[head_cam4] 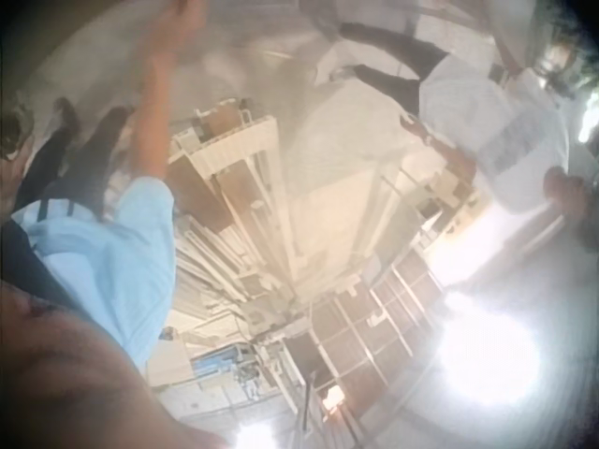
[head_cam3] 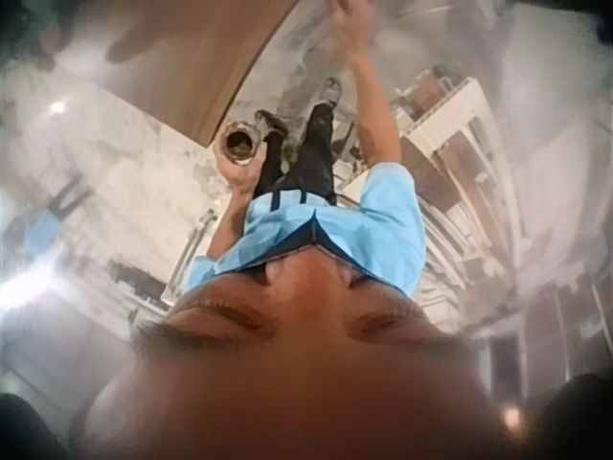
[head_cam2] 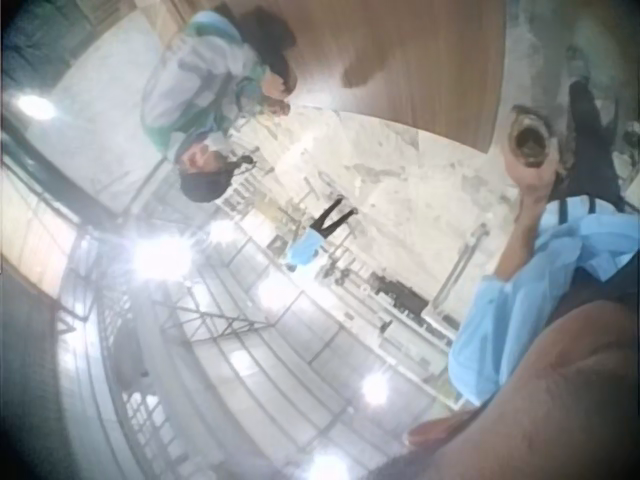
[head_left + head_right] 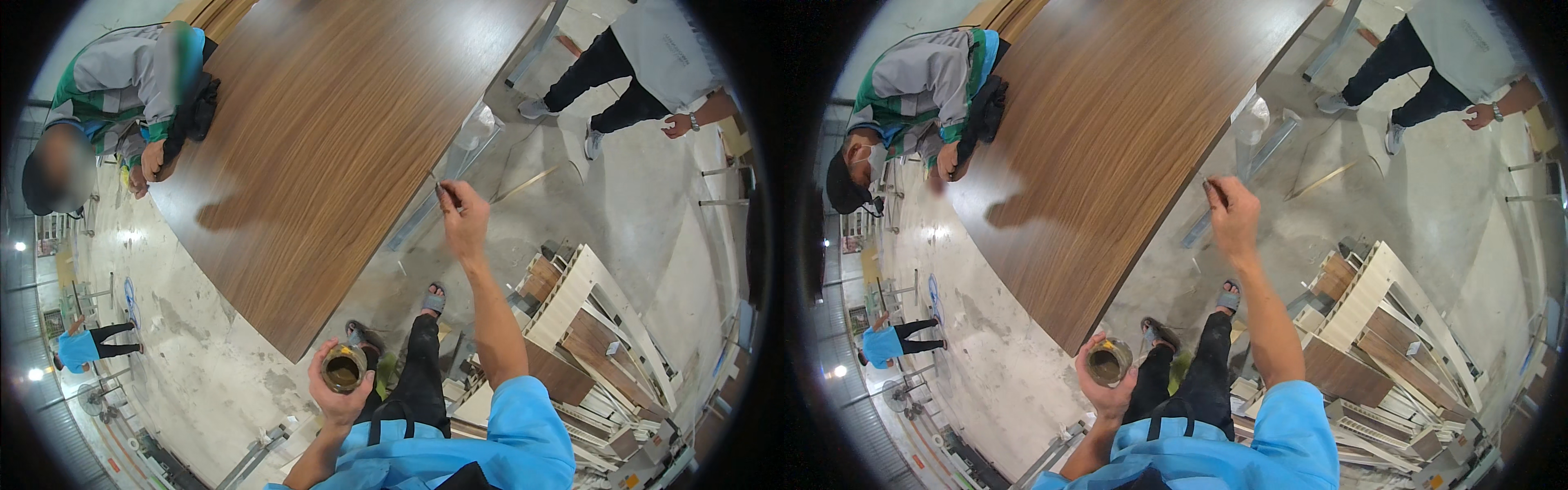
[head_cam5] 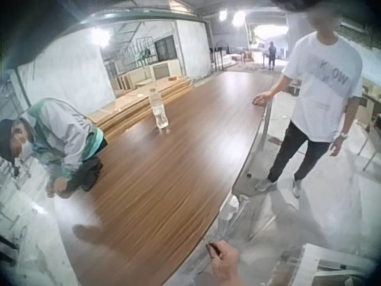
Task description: The person applies a finish to a large wooden tabletop using a small brush and a cloth. They repeatedly dip the brush into a container, apply the finish to the table surface, and wipe the area with a cloth. Other people are present in the workshop, and one also wipes the table.
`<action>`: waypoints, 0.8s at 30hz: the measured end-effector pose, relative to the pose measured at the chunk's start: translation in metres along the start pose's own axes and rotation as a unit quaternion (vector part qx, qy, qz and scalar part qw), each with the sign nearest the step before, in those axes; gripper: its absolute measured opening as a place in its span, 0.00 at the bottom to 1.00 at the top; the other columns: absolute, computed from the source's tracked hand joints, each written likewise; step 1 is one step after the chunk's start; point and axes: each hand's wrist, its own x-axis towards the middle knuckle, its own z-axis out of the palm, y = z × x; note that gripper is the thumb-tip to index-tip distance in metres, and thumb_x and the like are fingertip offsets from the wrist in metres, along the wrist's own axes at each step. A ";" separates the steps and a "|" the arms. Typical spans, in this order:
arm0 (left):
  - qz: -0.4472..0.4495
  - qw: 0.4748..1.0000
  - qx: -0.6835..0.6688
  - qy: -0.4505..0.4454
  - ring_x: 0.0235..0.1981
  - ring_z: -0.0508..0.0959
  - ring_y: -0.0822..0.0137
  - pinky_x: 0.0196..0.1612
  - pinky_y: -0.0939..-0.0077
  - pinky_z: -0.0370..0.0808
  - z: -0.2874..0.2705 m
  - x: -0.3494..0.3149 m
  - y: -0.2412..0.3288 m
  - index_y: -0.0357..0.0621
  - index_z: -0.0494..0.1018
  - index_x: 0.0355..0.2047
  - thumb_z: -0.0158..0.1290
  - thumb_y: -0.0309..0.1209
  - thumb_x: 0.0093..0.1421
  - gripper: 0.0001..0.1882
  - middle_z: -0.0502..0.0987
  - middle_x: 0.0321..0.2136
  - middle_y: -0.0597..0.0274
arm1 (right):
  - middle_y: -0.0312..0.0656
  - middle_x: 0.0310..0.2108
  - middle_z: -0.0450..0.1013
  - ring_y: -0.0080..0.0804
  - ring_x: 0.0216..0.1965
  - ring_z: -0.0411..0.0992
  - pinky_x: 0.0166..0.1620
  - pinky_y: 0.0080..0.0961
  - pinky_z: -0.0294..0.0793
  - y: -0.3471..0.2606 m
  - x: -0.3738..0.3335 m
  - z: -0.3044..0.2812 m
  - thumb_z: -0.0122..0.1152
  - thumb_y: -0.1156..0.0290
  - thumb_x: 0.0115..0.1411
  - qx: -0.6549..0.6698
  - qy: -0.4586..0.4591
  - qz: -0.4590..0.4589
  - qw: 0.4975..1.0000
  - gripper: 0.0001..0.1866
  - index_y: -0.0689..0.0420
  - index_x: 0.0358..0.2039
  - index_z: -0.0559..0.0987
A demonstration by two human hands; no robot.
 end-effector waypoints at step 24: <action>0.023 0.998 -0.004 -0.051 0.58 0.71 0.52 0.61 0.60 0.68 0.000 -0.003 -0.009 0.33 0.58 0.59 0.70 0.26 0.44 0.45 0.69 0.55 0.41 | 0.43 0.27 0.75 0.37 0.26 0.73 0.31 0.28 0.72 -0.019 -0.037 0.006 0.68 0.76 0.54 0.046 -0.062 0.068 0.995 0.06 0.60 0.32 0.79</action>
